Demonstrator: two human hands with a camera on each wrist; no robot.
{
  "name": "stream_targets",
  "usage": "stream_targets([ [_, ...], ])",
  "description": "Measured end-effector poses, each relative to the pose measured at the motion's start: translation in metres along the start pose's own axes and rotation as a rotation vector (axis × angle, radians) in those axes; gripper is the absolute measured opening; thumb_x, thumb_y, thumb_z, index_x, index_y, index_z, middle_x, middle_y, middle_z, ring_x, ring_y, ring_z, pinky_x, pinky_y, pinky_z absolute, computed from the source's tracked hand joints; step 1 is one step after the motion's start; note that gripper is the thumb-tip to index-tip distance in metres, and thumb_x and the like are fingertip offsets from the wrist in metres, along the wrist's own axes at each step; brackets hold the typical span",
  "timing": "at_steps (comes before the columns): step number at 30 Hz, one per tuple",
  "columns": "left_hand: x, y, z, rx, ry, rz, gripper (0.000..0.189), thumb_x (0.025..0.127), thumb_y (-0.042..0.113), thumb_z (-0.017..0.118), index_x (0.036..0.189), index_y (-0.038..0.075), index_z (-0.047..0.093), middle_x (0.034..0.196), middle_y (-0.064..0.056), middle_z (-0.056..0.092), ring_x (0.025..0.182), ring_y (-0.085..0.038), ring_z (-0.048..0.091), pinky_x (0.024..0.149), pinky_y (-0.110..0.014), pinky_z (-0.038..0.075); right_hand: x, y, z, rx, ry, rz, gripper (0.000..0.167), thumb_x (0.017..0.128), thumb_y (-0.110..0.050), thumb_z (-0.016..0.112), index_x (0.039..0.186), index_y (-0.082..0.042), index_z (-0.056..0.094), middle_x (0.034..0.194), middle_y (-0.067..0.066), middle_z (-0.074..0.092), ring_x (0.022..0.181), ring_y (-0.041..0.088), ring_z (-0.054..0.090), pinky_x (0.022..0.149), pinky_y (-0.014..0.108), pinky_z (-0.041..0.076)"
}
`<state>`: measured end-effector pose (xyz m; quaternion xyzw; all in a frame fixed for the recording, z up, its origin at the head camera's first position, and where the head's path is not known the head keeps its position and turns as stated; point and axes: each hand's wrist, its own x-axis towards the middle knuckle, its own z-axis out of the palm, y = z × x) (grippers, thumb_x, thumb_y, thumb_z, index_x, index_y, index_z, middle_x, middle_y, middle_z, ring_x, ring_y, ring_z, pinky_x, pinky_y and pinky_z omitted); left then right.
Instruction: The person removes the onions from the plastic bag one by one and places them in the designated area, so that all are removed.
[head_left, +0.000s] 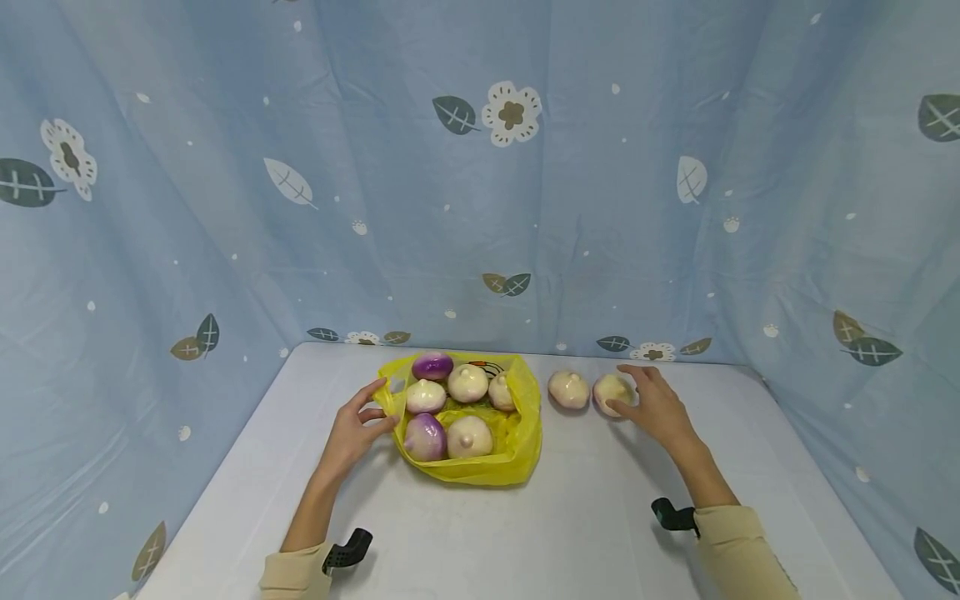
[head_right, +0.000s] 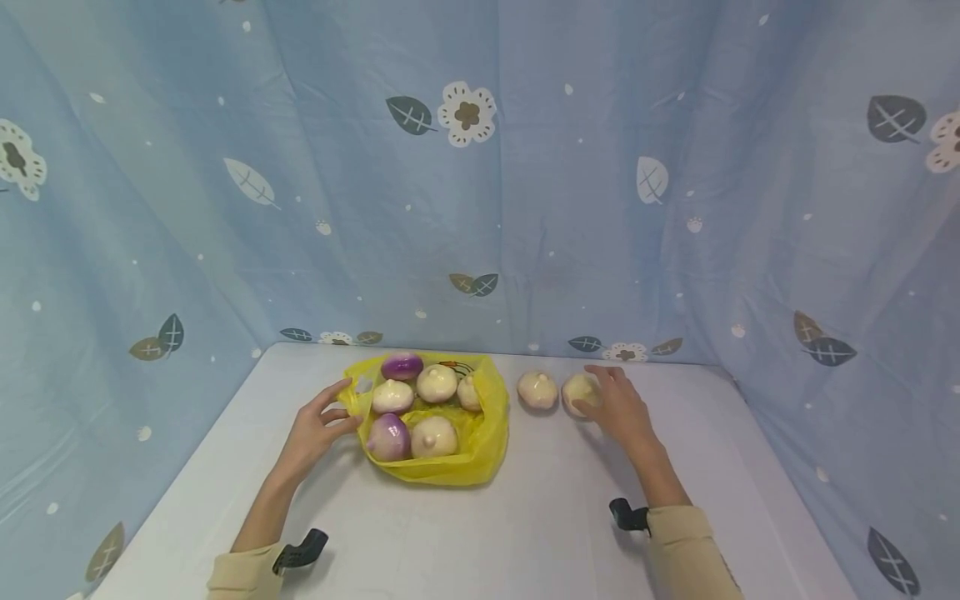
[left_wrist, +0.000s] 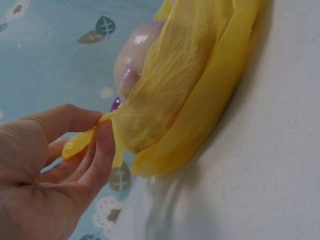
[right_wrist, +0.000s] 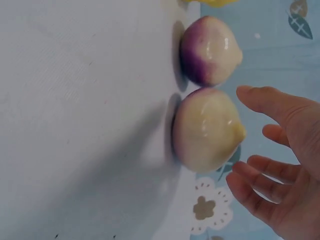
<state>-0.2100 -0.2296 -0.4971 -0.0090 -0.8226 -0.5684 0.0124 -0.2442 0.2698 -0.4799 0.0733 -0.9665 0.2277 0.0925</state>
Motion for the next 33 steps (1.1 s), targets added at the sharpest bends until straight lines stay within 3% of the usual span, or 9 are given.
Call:
stream_targets([
  [12, 0.0, 0.0, 0.001, -0.028, -0.006, 0.013, 0.073, 0.085, 0.011, 0.075, 0.149, 0.016, 0.042, 0.138, -0.017, 0.049, 0.101, -0.024, 0.067, 0.075, -0.017, 0.056, 0.002, -0.022, -0.005, -0.006, 0.011, -0.06, 0.069, 0.084, -0.034, 0.077, 0.141, -0.008, 0.049, 0.129, 0.027, 0.052, 0.112, 0.045, 0.057, 0.085, 0.062, 0.051],
  [25, 0.001, -0.001, 0.0, -0.024, -0.006, 0.006, 0.073, 0.086, 0.012, 0.075, 0.149, 0.017, 0.041, 0.139, -0.017, 0.048, 0.102, -0.024, 0.067, 0.075, -0.016, 0.055, 0.003, -0.055, -0.008, -0.014, 0.02, -0.144, 0.066, 0.082, -0.031, 0.079, 0.139, -0.013, 0.051, 0.13, 0.022, 0.055, 0.112, 0.042, 0.06, 0.084, 0.059, 0.054],
  [33, -0.001, 0.0, 0.0, -0.017, -0.007, 0.015, 0.073, 0.085, 0.013, 0.075, 0.149, 0.017, 0.041, 0.141, -0.018, 0.048, 0.1, -0.021, 0.067, 0.075, -0.017, 0.055, 0.004, -0.071, -0.006, -0.005, 0.007, -0.173, 0.065, 0.082, -0.035, 0.079, 0.137, -0.014, 0.053, 0.129, 0.02, 0.056, 0.099, 0.033, 0.062, 0.078, 0.052, 0.056],
])
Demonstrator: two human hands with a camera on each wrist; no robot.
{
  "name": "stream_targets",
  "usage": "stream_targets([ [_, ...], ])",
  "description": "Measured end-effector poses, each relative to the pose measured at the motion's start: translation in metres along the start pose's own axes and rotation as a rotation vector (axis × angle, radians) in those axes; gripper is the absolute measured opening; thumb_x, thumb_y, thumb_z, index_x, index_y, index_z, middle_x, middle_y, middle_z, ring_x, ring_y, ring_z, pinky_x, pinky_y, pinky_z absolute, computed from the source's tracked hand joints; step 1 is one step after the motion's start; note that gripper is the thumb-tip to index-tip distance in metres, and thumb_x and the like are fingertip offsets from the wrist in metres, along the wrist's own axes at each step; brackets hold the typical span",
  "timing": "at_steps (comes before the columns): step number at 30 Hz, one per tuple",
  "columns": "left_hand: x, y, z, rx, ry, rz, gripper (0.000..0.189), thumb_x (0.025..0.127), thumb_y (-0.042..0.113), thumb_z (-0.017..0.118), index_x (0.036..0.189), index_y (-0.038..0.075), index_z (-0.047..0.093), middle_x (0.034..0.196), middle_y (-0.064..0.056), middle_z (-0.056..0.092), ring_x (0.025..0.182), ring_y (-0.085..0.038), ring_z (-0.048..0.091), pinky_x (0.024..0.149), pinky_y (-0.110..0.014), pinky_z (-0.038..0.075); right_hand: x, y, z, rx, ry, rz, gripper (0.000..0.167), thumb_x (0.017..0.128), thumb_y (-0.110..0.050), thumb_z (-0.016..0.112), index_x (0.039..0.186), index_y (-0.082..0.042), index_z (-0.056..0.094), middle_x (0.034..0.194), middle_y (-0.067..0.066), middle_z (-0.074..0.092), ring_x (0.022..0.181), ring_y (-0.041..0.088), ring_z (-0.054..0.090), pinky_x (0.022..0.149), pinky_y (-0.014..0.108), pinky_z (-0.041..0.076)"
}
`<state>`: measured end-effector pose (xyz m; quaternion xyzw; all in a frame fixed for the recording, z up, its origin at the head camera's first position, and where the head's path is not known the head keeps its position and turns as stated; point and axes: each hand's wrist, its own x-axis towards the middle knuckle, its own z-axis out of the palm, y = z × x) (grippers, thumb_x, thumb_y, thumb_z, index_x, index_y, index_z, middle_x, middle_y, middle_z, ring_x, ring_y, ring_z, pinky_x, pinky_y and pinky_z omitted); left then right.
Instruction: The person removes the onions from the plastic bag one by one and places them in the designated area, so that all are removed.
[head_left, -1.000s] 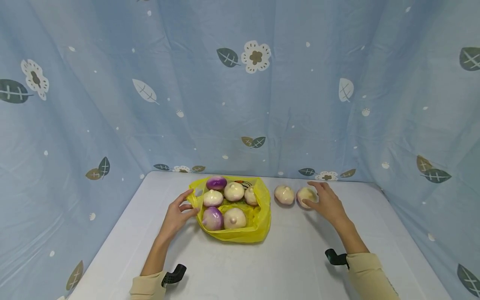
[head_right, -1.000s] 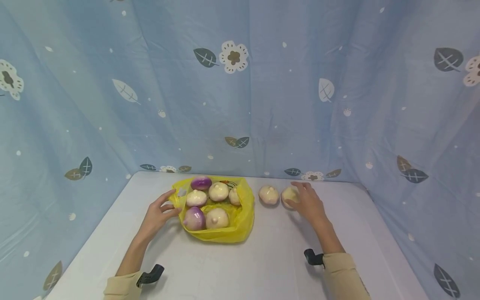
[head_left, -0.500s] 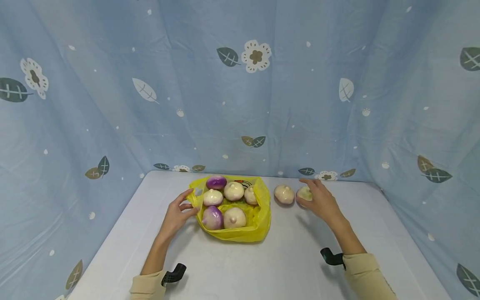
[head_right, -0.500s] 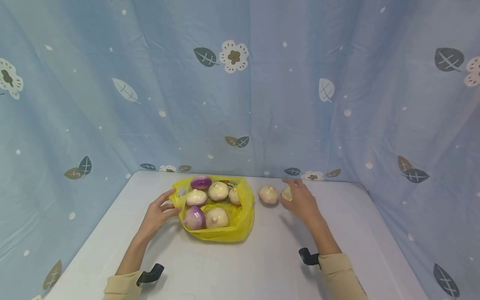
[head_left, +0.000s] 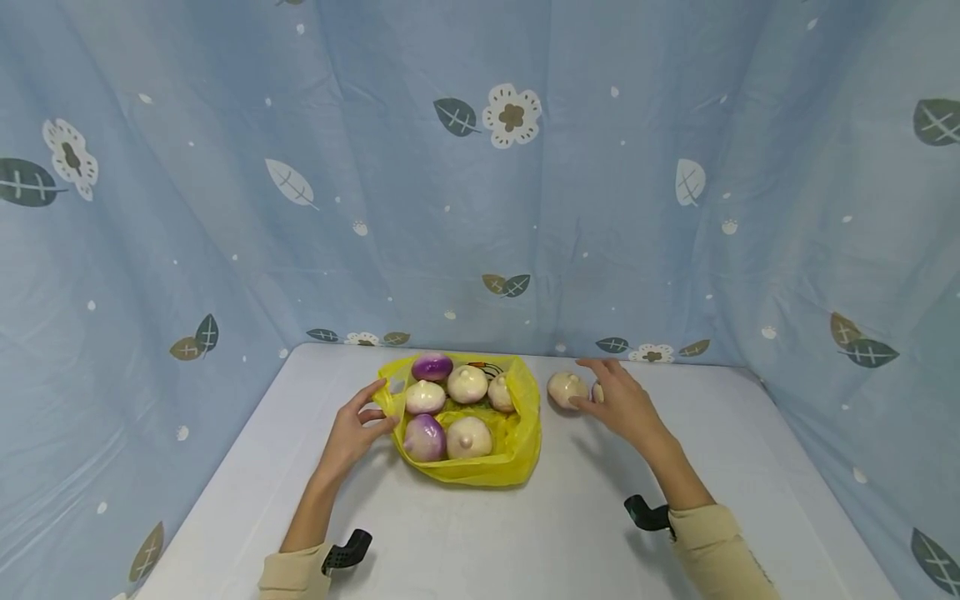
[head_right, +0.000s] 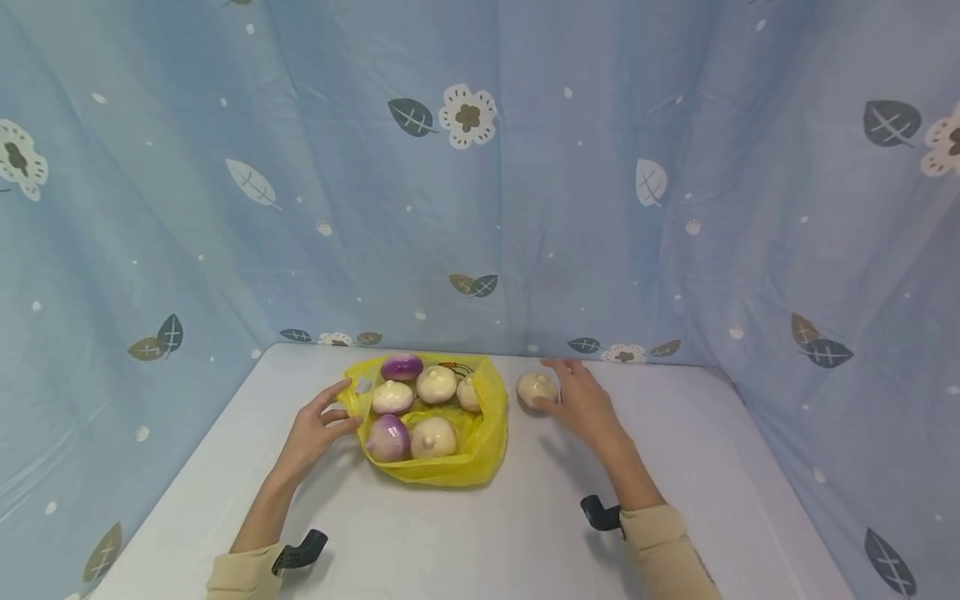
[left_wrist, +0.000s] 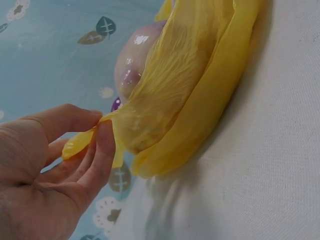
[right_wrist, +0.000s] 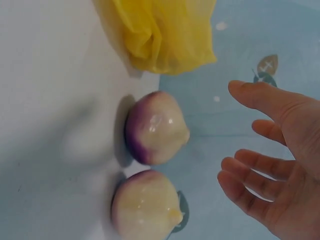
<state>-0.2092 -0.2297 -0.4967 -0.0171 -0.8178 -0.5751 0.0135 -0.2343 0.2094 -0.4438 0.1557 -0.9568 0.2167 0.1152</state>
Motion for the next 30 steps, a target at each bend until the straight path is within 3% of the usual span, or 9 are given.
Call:
stream_targets([
  [4, 0.0, 0.0, -0.001, 0.001, -0.002, -0.004, 0.073, 0.086, 0.014, 0.075, 0.15, 0.018, 0.04, 0.142, -0.017, 0.047, 0.101, -0.02, 0.066, 0.075, -0.016, 0.054, 0.003, -0.01, 0.001, 0.022, -0.019, 0.009, 0.064, 0.083, -0.036, 0.078, 0.137, -0.016, 0.052, 0.128, 0.017, 0.057, 0.091, 0.028, 0.061, 0.075, 0.048, 0.056],
  [11, 0.001, -0.001, 0.0, 0.013, -0.002, -0.018, 0.073, 0.086, 0.016, 0.076, 0.15, 0.02, 0.041, 0.143, -0.017, 0.046, 0.104, -0.026, 0.066, 0.075, -0.015, 0.054, 0.008, -0.028, 0.011, 0.054, -0.062, 0.011, 0.063, 0.084, -0.04, 0.076, 0.139, -0.022, 0.05, 0.131, 0.011, 0.055, 0.11, 0.032, 0.061, 0.09, 0.052, 0.055],
  [22, 0.001, -0.002, 0.0, 0.015, 0.003, -0.016, 0.072, 0.086, 0.014, 0.075, 0.149, 0.019, 0.041, 0.142, -0.017, 0.047, 0.1, -0.02, 0.066, 0.075, -0.015, 0.054, 0.01, -0.056, 0.025, 0.033, -0.061, -0.085, 0.064, 0.081, -0.036, 0.08, 0.137, -0.023, 0.053, 0.127, 0.008, 0.058, 0.091, 0.02, 0.06, 0.075, 0.037, 0.057],
  [30, 0.001, 0.0, 0.001, 0.006, 0.008, -0.008, 0.073, 0.085, 0.009, 0.075, 0.149, 0.017, 0.042, 0.137, -0.018, 0.05, 0.095, -0.013, 0.068, 0.074, -0.018, 0.055, 0.01, -0.076, 0.035, 0.035, -0.119, -0.118, 0.062, 0.082, -0.038, 0.078, 0.137, -0.025, 0.053, 0.131, 0.005, 0.056, 0.113, 0.023, 0.06, 0.086, 0.043, 0.057],
])
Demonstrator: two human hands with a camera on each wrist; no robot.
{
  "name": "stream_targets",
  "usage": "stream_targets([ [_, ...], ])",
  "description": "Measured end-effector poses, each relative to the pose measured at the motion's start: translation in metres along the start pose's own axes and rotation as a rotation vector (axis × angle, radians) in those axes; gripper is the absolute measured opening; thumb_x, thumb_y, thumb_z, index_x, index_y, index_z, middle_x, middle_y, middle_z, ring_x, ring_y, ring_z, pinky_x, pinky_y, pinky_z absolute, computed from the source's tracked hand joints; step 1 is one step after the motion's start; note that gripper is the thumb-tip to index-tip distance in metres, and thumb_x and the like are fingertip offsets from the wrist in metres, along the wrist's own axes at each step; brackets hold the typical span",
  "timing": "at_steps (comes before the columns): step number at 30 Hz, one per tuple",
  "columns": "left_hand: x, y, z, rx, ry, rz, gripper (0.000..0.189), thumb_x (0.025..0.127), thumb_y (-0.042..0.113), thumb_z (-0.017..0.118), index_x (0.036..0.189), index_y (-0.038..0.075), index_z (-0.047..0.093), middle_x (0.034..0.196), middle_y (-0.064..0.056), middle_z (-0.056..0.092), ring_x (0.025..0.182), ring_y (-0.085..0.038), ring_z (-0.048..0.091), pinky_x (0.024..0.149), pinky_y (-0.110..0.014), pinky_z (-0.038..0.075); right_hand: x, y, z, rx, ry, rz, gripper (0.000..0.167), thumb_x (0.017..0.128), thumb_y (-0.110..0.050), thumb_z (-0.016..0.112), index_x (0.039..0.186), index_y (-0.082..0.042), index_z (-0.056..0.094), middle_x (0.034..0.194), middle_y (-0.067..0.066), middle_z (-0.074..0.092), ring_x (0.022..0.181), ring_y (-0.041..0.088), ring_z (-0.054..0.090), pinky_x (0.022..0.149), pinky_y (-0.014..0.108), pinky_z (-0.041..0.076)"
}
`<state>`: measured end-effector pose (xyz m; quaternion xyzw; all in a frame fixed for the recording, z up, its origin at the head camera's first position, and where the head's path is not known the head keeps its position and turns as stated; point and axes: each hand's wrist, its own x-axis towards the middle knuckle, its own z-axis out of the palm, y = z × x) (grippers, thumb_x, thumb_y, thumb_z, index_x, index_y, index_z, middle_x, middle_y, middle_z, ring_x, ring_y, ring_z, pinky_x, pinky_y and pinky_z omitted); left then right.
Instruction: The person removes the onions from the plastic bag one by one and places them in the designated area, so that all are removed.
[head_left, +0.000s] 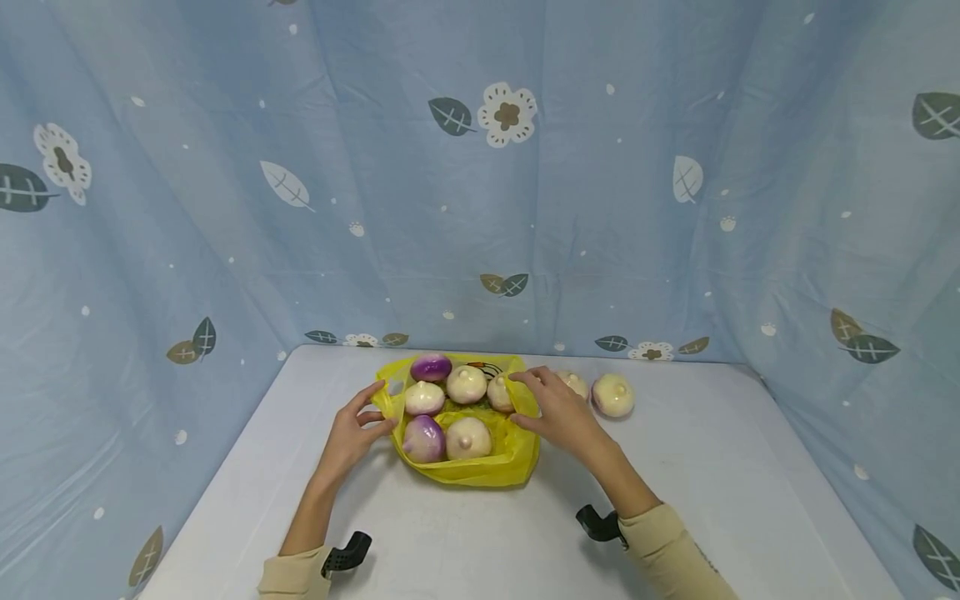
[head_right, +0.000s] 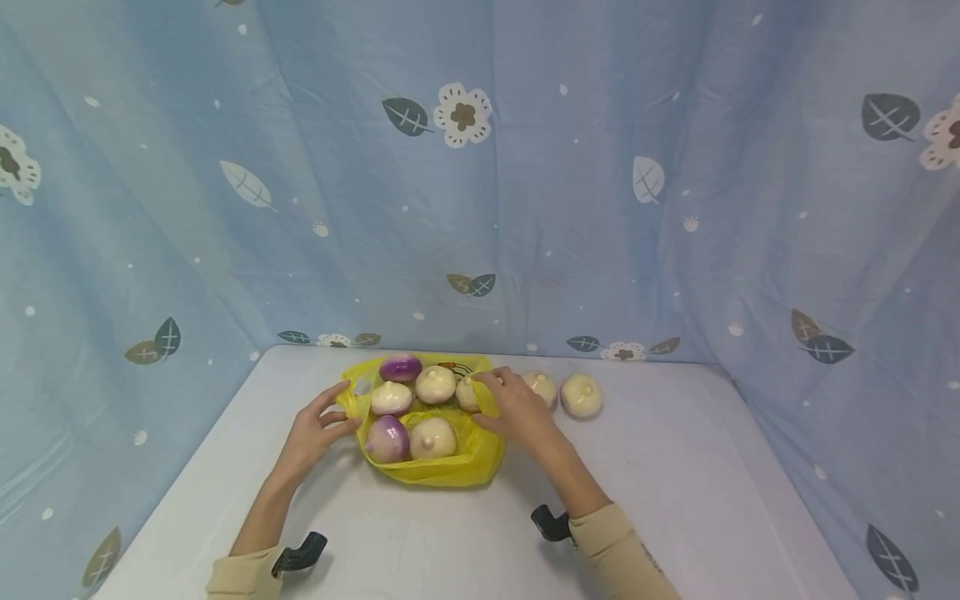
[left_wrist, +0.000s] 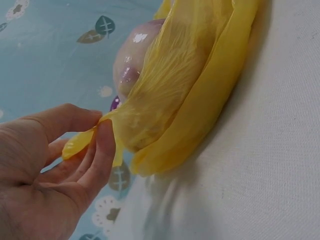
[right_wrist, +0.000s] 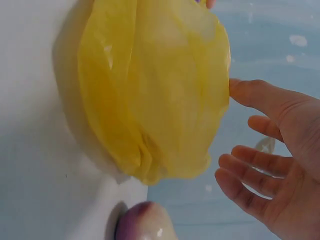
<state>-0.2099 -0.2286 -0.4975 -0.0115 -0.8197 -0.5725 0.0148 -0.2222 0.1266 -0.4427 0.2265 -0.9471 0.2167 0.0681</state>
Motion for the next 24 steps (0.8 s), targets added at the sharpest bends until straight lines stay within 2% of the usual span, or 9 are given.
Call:
stream_targets([
  [5, -0.001, 0.002, 0.0, -0.004, 0.002, -0.006, 0.073, 0.084, 0.008, 0.075, 0.149, 0.017, 0.042, 0.135, -0.017, 0.05, 0.093, -0.011, 0.068, 0.073, -0.019, 0.056, 0.001, -0.007, 0.004, 0.014, 0.016, -0.042, 0.06, 0.083, -0.039, 0.078, 0.136, -0.026, 0.054, 0.129, 0.004, 0.056, 0.11, 0.023, 0.06, 0.083, 0.041, 0.057],
  [12, -0.002, 0.002, 0.0, 0.002, 0.001, -0.002, 0.073, 0.084, 0.008, 0.075, 0.149, 0.016, 0.042, 0.136, -0.018, 0.05, 0.095, -0.015, 0.068, 0.073, -0.018, 0.056, 0.004, -0.016, 0.013, -0.005, 0.027, -0.131, 0.059, 0.081, -0.034, 0.081, 0.133, -0.023, 0.055, 0.125, 0.004, 0.058, 0.107, 0.023, 0.061, 0.086, 0.039, 0.055],
  [18, -0.002, 0.002, 0.0, 0.014, 0.001, -0.005, 0.073, 0.085, 0.01, 0.075, 0.149, 0.016, 0.041, 0.136, -0.018, 0.05, 0.096, -0.017, 0.068, 0.074, -0.018, 0.055, 0.004, -0.025, 0.018, -0.006, -0.007, -0.127, 0.059, 0.081, -0.034, 0.08, 0.134, -0.022, 0.055, 0.127, 0.005, 0.057, 0.109, 0.021, 0.061, 0.087, 0.039, 0.055],
  [21, -0.001, 0.002, 0.0, 0.021, 0.001, -0.004, 0.073, 0.085, 0.01, 0.075, 0.149, 0.016, 0.041, 0.137, -0.018, 0.049, 0.096, -0.016, 0.068, 0.074, -0.017, 0.055, 0.003, -0.028, 0.021, -0.003, -0.026, -0.133, 0.059, 0.082, -0.036, 0.079, 0.133, -0.021, 0.055, 0.128, 0.006, 0.057, 0.11, 0.022, 0.061, 0.087, 0.04, 0.057],
  [24, -0.001, 0.002, 0.001, 0.014, 0.004, -0.007, 0.073, 0.085, 0.009, 0.075, 0.149, 0.016, 0.041, 0.137, -0.019, 0.049, 0.094, -0.012, 0.068, 0.073, -0.018, 0.055, 0.002, -0.029, 0.025, -0.003, -0.042, -0.139, 0.059, 0.082, -0.037, 0.079, 0.133, -0.021, 0.056, 0.13, 0.007, 0.057, 0.112, 0.024, 0.06, 0.093, 0.042, 0.055],
])
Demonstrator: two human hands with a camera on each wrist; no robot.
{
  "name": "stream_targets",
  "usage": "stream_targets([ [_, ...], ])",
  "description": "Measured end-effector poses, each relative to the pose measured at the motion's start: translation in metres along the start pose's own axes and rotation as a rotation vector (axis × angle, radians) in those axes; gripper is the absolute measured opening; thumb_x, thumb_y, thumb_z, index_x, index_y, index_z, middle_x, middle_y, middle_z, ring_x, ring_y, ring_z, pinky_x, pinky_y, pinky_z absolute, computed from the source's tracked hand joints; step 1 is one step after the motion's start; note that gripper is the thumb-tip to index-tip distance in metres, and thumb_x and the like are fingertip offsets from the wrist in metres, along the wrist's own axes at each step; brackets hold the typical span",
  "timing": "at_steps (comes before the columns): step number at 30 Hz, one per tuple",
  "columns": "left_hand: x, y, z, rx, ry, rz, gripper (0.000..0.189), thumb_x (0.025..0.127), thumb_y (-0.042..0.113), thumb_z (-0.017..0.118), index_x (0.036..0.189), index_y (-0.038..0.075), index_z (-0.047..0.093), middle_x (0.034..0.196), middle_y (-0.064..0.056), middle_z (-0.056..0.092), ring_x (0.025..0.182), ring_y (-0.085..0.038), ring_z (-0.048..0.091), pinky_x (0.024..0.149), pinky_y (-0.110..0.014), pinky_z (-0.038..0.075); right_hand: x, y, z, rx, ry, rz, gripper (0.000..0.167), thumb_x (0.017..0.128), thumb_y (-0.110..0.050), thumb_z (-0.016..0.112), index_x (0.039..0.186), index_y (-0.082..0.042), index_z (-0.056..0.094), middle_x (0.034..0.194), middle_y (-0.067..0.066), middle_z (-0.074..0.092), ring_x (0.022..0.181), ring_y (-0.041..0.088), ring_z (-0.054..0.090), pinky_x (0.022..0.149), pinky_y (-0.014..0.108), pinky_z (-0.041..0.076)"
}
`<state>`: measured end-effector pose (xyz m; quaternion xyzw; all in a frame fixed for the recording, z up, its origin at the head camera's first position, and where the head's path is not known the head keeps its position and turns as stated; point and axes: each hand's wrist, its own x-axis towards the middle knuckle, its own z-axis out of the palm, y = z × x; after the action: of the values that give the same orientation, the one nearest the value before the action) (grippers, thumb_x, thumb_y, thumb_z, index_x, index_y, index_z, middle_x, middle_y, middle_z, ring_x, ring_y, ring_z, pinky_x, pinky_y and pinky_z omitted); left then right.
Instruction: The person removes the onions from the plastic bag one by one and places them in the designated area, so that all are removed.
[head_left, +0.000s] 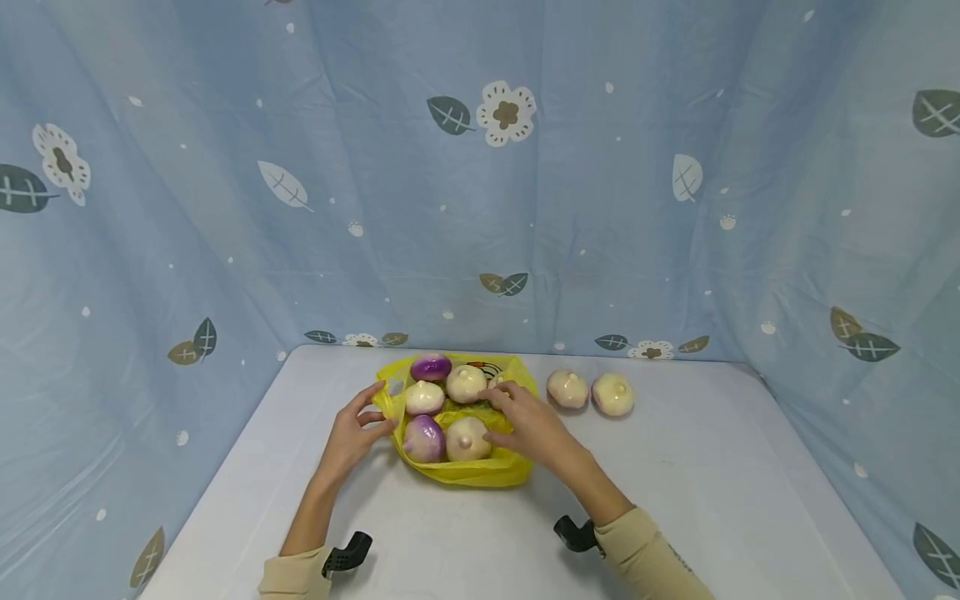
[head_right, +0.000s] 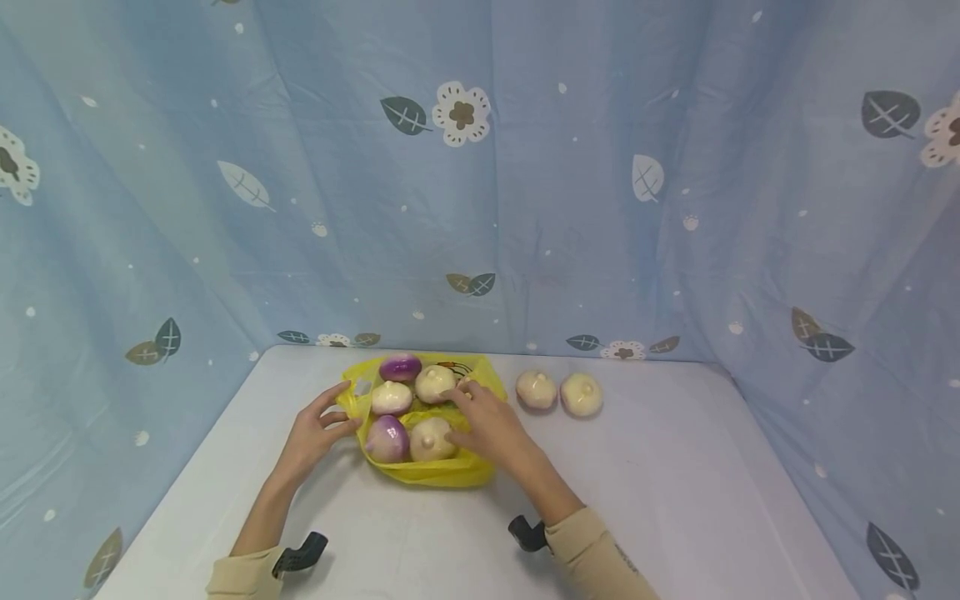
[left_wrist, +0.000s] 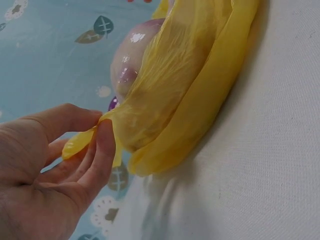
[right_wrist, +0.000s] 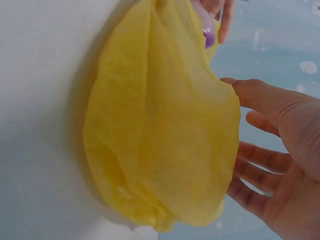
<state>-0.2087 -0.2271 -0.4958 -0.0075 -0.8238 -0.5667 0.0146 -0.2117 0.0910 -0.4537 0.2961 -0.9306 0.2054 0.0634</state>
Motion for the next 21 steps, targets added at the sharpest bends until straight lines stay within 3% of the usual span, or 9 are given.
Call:
stream_targets([
  [6, 0.0, 0.0, 0.001, -0.019, -0.003, -0.006, 0.073, 0.084, 0.009, 0.075, 0.149, 0.019, 0.042, 0.138, -0.017, 0.049, 0.093, -0.011, 0.067, 0.074, -0.018, 0.055, -0.001, -0.001, 0.009, 0.001, -0.038, 0.017, 0.062, 0.082, -0.037, 0.079, 0.137, -0.023, 0.053, 0.13, 0.005, 0.056, 0.112, 0.02, 0.058, 0.094, 0.039, 0.055],
  [14, 0.0, -0.002, 0.001, -0.024, -0.012, -0.001, 0.073, 0.085, 0.01, 0.075, 0.149, 0.017, 0.041, 0.138, -0.019, 0.049, 0.096, -0.016, 0.068, 0.074, -0.019, 0.056, -0.001, -0.005, 0.015, 0.034, -0.059, 0.018, 0.061, 0.082, -0.038, 0.079, 0.136, -0.026, 0.053, 0.135, 0.007, 0.054, 0.119, 0.024, 0.057, 0.096, 0.044, 0.054],
  [21, 0.001, -0.004, 0.001, -0.031, -0.012, -0.001, 0.073, 0.085, 0.01, 0.075, 0.149, 0.017, 0.041, 0.137, -0.019, 0.049, 0.096, -0.017, 0.068, 0.074, -0.018, 0.056, 0.0, -0.008, 0.021, 0.042, -0.078, -0.001, 0.059, 0.082, -0.037, 0.079, 0.133, -0.019, 0.057, 0.125, 0.006, 0.058, 0.107, 0.019, 0.057, 0.094, 0.038, 0.055],
])
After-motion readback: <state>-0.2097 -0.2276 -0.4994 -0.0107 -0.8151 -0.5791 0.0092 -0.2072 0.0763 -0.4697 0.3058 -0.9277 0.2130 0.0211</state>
